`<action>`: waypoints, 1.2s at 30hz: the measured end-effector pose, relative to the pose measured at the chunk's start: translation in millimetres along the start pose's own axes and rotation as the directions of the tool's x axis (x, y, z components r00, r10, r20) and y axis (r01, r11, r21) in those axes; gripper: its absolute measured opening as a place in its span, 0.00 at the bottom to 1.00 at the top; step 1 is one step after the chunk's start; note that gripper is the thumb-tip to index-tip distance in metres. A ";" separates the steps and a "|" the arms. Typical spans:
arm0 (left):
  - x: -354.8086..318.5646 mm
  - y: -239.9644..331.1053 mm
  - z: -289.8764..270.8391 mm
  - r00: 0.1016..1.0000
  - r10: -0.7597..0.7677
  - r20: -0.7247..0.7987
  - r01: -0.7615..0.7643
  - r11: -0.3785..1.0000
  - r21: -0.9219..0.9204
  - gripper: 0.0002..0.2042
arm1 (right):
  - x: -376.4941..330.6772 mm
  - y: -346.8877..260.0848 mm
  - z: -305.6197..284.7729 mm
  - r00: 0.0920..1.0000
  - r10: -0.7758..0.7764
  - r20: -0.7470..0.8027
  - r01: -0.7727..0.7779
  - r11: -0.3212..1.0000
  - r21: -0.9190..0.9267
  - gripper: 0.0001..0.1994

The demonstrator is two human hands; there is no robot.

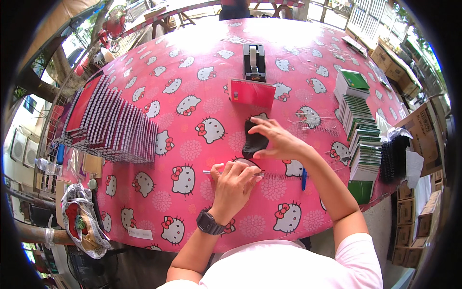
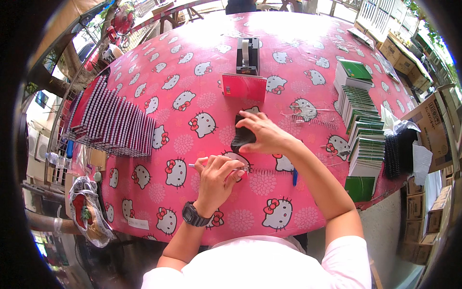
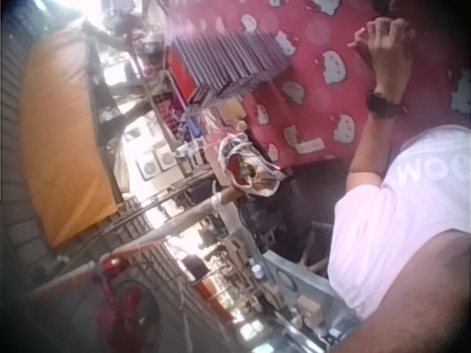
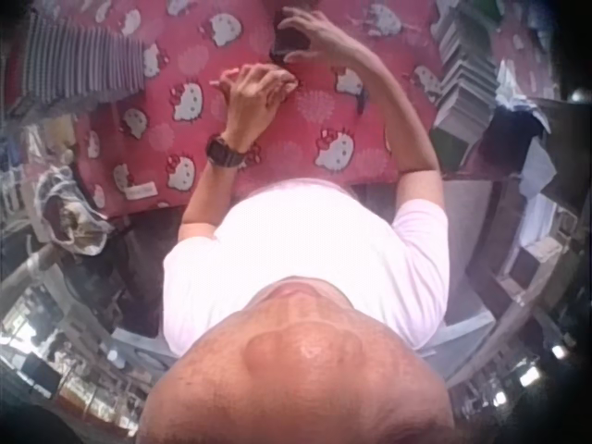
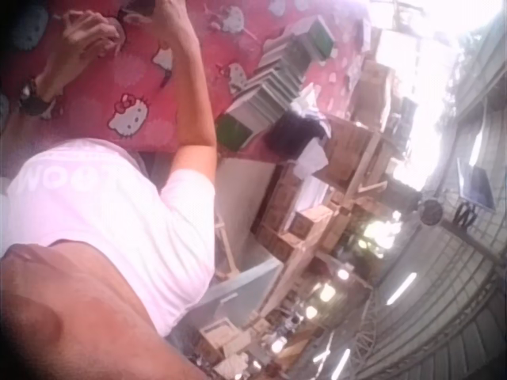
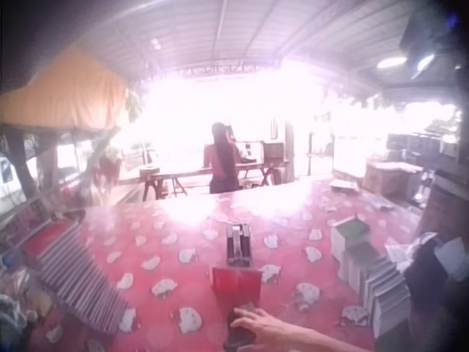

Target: The person assembles spiral-bound notebooks by inserting a black plastic cover into a pink notebook and securing it with a stapler. The person repeatedly picks up notebooks, aligns the cover, staples the binding, and stacks the finished units on the table.

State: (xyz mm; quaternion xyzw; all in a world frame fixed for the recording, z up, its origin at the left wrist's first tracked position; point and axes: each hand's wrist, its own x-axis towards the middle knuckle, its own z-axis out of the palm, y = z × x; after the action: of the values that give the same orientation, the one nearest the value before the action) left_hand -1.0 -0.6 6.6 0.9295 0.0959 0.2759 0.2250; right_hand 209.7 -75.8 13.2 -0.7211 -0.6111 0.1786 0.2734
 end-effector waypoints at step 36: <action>-4.1 -35.9 -8.1 0.994 0.032 -0.106 -0.031 0.999 0.008 0.14 | -44.3 -12.6 7.9 0.970 0.220 0.107 -0.239 0.761 0.603 0.26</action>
State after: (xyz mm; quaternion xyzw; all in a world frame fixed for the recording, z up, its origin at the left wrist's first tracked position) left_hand -10.8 32.7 -6.3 0.9156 0.0940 0.3283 0.2123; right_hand 186.7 -116.5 11.3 -0.6604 -0.4314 0.4093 0.4586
